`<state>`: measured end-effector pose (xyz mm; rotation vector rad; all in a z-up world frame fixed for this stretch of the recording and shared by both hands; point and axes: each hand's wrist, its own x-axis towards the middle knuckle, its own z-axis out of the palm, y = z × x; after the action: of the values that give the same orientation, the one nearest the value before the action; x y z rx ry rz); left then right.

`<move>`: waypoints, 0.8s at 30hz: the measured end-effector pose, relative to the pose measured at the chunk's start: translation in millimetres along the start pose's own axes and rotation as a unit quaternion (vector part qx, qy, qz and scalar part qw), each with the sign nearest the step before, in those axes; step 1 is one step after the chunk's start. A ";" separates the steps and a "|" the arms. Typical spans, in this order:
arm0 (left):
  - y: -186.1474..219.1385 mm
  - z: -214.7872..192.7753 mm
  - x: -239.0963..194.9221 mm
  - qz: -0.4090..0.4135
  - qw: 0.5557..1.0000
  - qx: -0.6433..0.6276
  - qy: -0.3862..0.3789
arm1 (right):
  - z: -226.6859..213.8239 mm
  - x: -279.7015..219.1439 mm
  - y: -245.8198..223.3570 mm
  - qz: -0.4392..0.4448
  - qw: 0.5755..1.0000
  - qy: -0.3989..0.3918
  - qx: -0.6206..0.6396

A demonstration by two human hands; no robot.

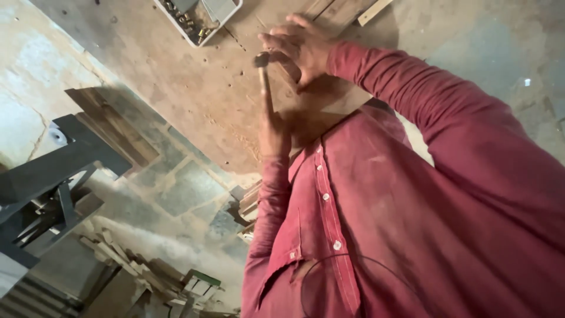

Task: The person assembles a wooden frame on a workbench, positioning small wood pieces and driving nails with a hammer. They pick fasteners from a plastic container, hold the frame steady, hammer pieces into place, and reposition the assembly across the bench.

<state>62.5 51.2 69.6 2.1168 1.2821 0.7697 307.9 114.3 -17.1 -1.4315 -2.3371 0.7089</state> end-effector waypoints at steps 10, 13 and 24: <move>-79.9 7.7 -61.3 -0.102 0.991 0.049 0.069 | -1.2 -3.6 0.3 -0.001 0.999 0.003 -0.032; 8.1 -14.6 8.3 -0.070 0.993 0.074 -0.065 | 1.6 -3.1 -2.3 -0.010 0.999 0.013 -0.040; -7.9 -2.9 -3.3 -0.104 0.994 -0.012 -0.026 | -6.3 -1.0 0.2 -0.007 0.999 0.007 -0.041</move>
<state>54.5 51.8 65.4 1.9340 1.4292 0.6340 311.6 115.0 -12.0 -1.4483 -2.3885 0.6053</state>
